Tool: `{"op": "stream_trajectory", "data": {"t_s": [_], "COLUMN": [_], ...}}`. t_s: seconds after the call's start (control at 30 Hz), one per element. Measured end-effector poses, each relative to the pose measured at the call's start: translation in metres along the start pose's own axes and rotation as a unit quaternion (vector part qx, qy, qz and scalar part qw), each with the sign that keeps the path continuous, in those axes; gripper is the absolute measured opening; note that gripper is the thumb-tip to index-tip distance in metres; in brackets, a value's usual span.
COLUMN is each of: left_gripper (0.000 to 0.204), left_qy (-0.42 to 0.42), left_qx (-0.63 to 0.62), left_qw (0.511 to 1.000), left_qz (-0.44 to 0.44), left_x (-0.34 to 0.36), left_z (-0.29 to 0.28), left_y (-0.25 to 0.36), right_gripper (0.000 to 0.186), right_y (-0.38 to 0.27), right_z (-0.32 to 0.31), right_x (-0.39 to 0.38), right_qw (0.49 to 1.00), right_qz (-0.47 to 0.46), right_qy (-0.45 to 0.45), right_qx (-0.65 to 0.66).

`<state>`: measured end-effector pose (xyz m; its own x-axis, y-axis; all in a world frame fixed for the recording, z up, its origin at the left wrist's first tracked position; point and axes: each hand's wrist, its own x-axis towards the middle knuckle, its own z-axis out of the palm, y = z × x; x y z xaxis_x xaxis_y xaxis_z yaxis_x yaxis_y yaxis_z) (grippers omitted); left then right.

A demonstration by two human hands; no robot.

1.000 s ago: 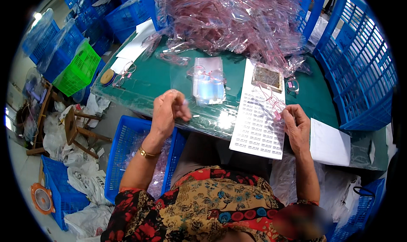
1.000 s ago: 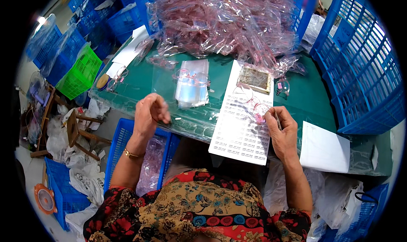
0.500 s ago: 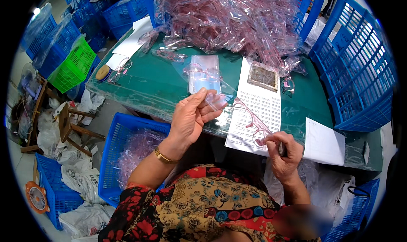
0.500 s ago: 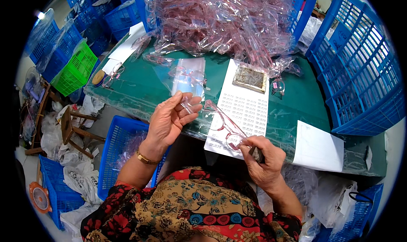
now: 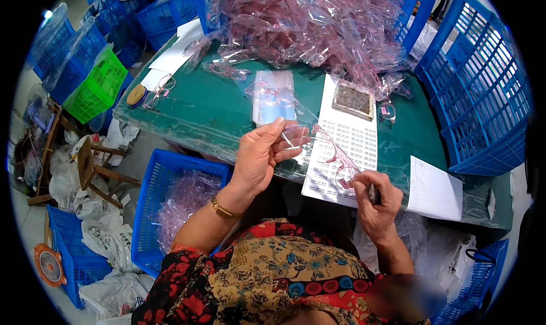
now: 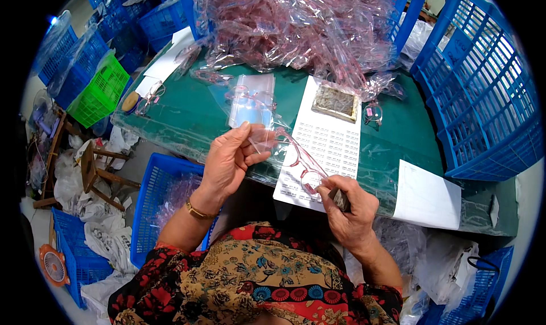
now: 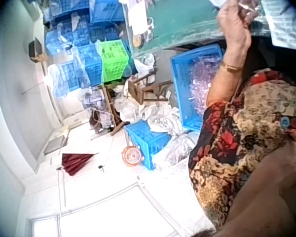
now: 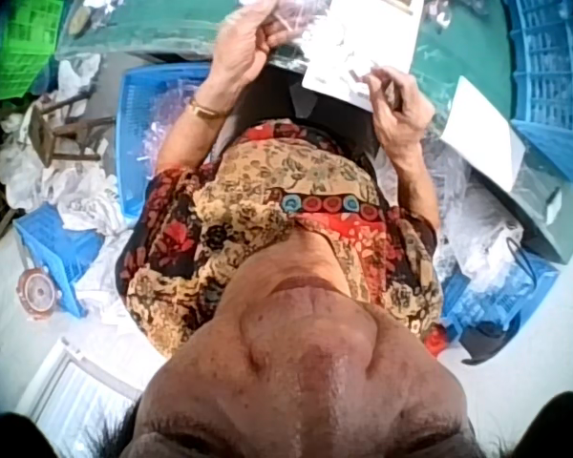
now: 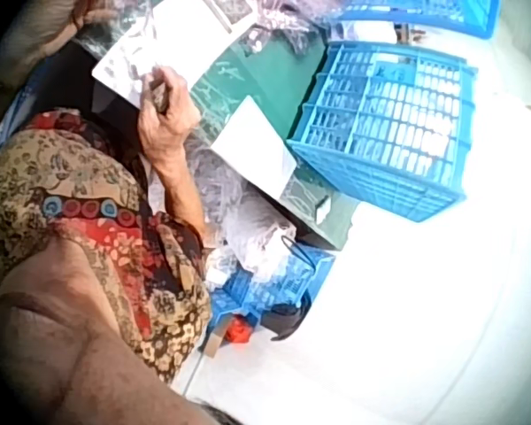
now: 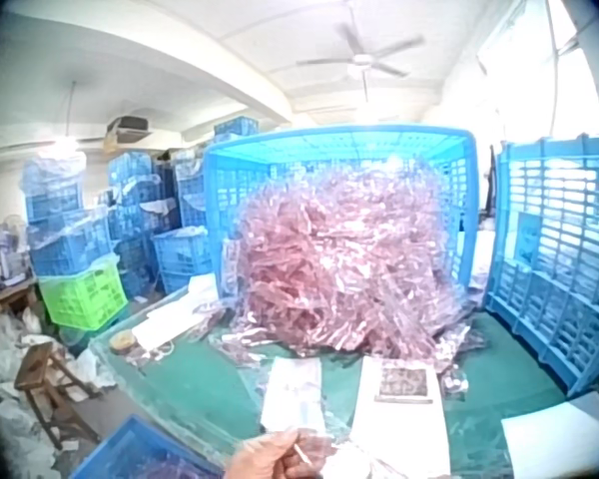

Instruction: The person repeatedly picks up pink-framed eyeglasses from a table, places them into small clear plastic bags, and sets the sealed bags aside. The workspace includes blue crates filled with packaged eyeglasses and a printed sheet on the table.

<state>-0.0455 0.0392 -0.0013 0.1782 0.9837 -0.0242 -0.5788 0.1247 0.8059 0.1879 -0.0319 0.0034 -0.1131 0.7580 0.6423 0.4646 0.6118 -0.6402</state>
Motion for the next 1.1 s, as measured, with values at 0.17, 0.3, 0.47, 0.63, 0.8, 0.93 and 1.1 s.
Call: {"op": "stream_trajectory", "data": {"t_s": [0.17,0.3,0.47,0.63,0.8,0.93,1.1], "left_gripper": [0.034,0.034,0.035,0.034,0.032,0.033,0.033], "left_qy": [-0.007,-0.013,0.0,-0.013,-0.028,-0.01,0.0], "left_qx": [0.005,0.009,-0.014,0.0,-0.015,-0.03,-0.01], "left_qw": [1.0,1.0,1.0,1.0,0.999,0.999,0.999], "left_qz": [-0.004,0.007,0.019,0.012,0.02,0.028,0.032], "left_x": [0.001,0.002,0.005,0.003,0.002,0.005,0.005], "left_z": [0.005,0.004,0.002,0.005,0.012,0.005,0.001], "left_y": [-0.001,-0.003,-0.002,-0.005,-0.006,0.0,-0.001], "right_gripper": [0.024,0.023,0.022,0.021,0.021,0.022,0.023], "right_y": [0.0,-0.002,-0.004,-0.002,-0.005,-0.006,-0.006], "right_z": [0.003,0.005,0.005,0.007,0.008,0.006,0.006], "right_x": [-0.001,0.001,0.001,-0.001,0.001,-0.001,-0.001], "right_qw": [1.0,0.999,0.998,0.997,0.997,0.995,0.995], "right_qz": [0.022,0.026,0.056,0.063,0.076,0.088,0.095], "right_qy": [-0.002,-0.003,-0.002,0.007,0.012,0.006,0.0], "right_qx": [0.015,0.019,0.029,0.032,0.03,0.036,0.033]}}
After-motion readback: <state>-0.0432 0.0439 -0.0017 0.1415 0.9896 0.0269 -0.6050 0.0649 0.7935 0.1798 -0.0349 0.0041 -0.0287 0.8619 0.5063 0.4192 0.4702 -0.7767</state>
